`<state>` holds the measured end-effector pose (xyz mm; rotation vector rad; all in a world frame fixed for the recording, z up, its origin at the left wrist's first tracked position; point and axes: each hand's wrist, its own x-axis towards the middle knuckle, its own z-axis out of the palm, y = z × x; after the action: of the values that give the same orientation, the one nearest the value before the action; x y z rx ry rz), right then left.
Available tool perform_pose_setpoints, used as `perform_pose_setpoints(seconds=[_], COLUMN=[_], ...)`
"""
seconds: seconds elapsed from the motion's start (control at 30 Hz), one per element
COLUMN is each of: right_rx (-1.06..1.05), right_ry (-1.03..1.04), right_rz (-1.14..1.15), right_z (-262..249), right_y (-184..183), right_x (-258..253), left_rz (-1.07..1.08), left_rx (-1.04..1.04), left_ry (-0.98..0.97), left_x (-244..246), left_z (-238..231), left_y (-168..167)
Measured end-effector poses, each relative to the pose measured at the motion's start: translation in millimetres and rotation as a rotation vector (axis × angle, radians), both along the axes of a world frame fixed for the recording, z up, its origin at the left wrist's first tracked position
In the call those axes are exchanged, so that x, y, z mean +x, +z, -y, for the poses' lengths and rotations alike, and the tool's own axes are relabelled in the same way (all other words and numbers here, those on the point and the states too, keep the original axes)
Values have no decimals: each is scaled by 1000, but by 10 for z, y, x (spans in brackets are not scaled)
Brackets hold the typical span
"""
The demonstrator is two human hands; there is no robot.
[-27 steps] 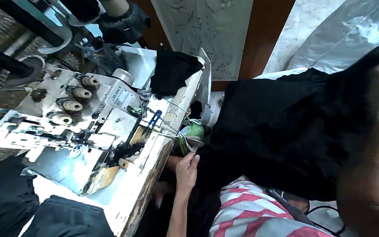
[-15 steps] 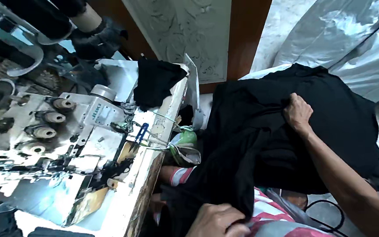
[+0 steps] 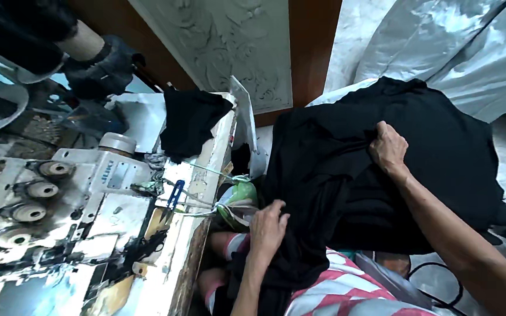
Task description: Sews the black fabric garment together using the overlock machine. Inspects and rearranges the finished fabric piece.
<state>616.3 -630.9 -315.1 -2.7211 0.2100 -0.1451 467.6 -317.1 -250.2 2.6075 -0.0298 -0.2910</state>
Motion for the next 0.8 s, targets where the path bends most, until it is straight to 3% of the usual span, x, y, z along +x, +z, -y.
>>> perform_pose_setpoints(seconds=[0.13,0.17,0.23,0.33,0.43,0.5,0.67,0.8], right_rx=[263,373,506,453,315,342,728,945], right_ry=[66,98,163,61,-106,-161,-203,-180], right_rz=[-112,-147,-197,-239,-282,-283,-206,-231], right_z=[149,248,497,913,1190,1253,1262,1356], right_y=[275,399,655,802,616,435,161,161], right_x=[-50,-127,-317,-618,-962,-1195,-1522,-1526], left_rz=[450,423,166,-204,-5,146,341,239], left_rx=[-66,-142,-333,-430,-357,-282,-138,-59], left_ry=[-174,-214,-350,-542,-357,-187,-15,-27], left_x=[-509,-638,-838,-764,-345,54,851,1238], left_z=[129,136,82,-28,-42,11,216,510], left_y=[116,221,359,331,333,343,171,-37])
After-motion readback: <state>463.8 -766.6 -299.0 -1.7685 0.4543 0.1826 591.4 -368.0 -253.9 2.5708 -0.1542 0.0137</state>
